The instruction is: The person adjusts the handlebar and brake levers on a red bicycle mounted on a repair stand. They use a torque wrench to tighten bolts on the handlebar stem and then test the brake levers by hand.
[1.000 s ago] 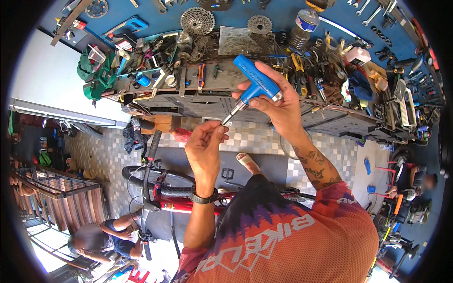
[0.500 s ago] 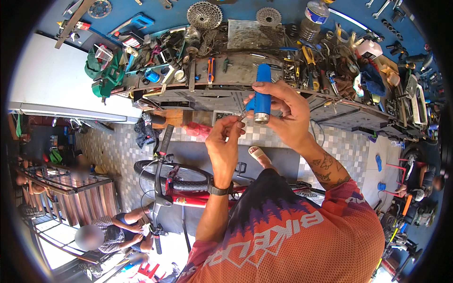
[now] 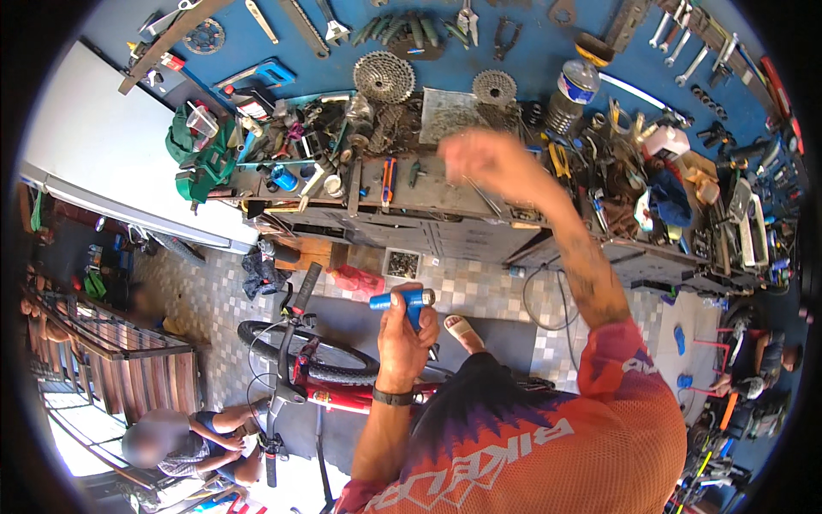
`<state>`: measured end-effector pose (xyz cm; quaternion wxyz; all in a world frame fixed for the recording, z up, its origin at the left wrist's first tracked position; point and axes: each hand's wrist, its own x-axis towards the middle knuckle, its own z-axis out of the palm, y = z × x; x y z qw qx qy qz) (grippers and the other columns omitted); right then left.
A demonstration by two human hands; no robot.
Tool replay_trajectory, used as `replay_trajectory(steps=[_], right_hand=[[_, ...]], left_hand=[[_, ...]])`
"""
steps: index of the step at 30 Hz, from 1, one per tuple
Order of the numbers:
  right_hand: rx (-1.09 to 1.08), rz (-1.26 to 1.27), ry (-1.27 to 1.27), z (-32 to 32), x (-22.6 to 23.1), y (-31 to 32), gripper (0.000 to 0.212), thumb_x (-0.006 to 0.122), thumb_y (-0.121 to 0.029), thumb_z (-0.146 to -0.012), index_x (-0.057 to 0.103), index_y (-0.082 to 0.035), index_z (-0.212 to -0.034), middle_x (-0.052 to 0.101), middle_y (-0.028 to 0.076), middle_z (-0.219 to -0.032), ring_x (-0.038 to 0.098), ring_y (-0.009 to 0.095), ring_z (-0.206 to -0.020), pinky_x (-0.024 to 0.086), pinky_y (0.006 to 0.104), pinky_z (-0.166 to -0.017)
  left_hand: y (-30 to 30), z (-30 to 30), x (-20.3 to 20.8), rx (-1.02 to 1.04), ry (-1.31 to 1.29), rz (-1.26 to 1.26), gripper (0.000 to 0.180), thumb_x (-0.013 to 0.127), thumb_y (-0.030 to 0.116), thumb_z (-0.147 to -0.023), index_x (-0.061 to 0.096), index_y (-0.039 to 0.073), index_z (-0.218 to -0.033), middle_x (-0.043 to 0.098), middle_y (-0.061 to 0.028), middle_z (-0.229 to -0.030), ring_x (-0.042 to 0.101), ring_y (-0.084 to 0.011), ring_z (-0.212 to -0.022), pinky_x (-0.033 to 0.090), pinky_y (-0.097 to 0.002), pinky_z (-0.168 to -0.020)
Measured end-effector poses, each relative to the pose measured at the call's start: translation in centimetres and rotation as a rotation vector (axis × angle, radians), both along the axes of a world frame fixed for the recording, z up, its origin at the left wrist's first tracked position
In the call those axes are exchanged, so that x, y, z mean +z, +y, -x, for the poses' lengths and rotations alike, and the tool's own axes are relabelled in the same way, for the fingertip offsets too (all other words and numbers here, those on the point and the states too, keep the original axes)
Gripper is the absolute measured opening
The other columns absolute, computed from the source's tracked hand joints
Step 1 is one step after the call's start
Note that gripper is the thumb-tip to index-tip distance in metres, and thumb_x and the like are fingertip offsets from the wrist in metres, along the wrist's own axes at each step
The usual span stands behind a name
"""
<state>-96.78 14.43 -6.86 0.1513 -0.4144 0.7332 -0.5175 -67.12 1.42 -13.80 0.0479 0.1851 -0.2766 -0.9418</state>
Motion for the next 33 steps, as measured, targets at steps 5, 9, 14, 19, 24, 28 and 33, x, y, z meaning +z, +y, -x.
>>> replay_trajectory(steps=[5, 9, 14, 19, 24, 28, 33], right_hand=[[-0.639, 0.064, 0.514, 20.7, -2.0, -11.4, 0.038, 0.071, -0.032, -0.1, 0.068, -0.006, -0.127, 0.078, 0.019, -0.107, 0.076, 0.035, -0.099, 0.06, 0.0482, -0.083], [-0.851, -0.171, 0.851, 30.0, -5.0, -18.7, 0.042, 0.065, -0.033, -0.1, 0.066, 0.001, -0.125, 0.071, 0.019, -0.083, 0.07, 0.036, -0.07, 0.057, 0.0499, -0.062], [-0.895, -0.257, 0.61, 33.0, -4.6, -20.6, 0.046, 0.062, -0.026, -0.095, 0.062, 0.003, -0.131, 0.07, 0.031, -0.11, 0.068, 0.049, -0.103, 0.056, 0.0588, -0.086], [-0.839, -0.192, 0.659, 23.8, 2.3, -15.0, 0.051, 0.063, -0.031, -0.099, 0.054, -0.003, -0.141, 0.073, 0.027, -0.112, 0.071, 0.046, -0.105, 0.057, 0.054, -0.09], [-0.174, 0.421, -0.057, -0.4, 1.8, -7.7, 0.034, 0.057, -0.022, -0.108, 0.045, -0.003, -0.133, 0.063, 0.008, -0.098, 0.075, 0.022, -0.089, 0.06, 0.0356, -0.083], [0.046, 0.413, -0.314, -13.2, -1.4, -6.9, 0.036, 0.059, -0.02, -0.108, 0.043, -0.002, -0.135, 0.058, 0.009, -0.113, 0.066, 0.017, -0.095, 0.057, 0.0338, -0.088], [0.089, 0.262, -0.014, -15.6, -2.3, -5.4, 0.034, 0.066, -0.018, -0.104, 0.049, -0.002, -0.129, 0.058, 0.012, -0.116, 0.058, 0.021, -0.098, 0.049, 0.0362, -0.092]], left_hand=[[-0.4, 0.2, 0.4, 0.164, -0.127, 0.155, 0.049, 0.053, 0.053, -0.108, 0.059, 0.009, -0.129, 0.052, -0.0013, -0.078, 0.038, -0.0092, -0.059, 0.029, -0.0235, -0.051], [-1.4, 0.4, 1.1, 0.242, -0.116, 0.135, 0.048, 0.051, 0.05, -0.11, 0.061, 0.004, -0.119, 0.055, -0.0013, -0.08, 0.039, -0.0092, -0.059, 0.029, -0.0239, -0.05], [-4.0, 0.0, 2.9, 0.361, -0.046, 0.144, 0.045, 0.051, 0.043, -0.111, 0.059, 0.004, -0.131, 0.054, -0.0028, -0.085, 0.04, -0.0081, -0.063, 0.028, -0.0215, -0.051], [-6.0, -0.8, 4.7, 0.506, -0.09, 0.22, 0.041, 0.055, 0.037, -0.11, 0.061, 0.002, -0.131, 0.07, -0.0101, -0.098, 0.054, -0.0111, -0.063, 0.03, -0.0202, -0.045], [-8.5, -2.7, 5.2, 0.533, -0.078, 0.241, 0.038, 0.053, 0.036, -0.111, 0.063, 0.002, -0.124, 0.074, -0.0143, -0.113, 0.056, -0.0113, -0.064, 0.031, -0.0193, -0.044], [-9.4, -3.9, 5.3, 0.488, -0.01, 0.199, 0.037, 0.053, 0.04, -0.111, 0.063, 0.005, -0.12, 0.068, -0.0067, -0.102, 0.044, -0.006, -0.061, 0.027, -0.0181, -0.044], [-8.7, -4.5, 5.7, 0.454, 0.02, 0.066, 0.037, 0.053, 0.042, -0.111, 0.06, 0.006, -0.119, 0.053, 0.0008, -0.085, 0.039, -0.0044, -0.06, 0.026, -0.018, -0.045]])
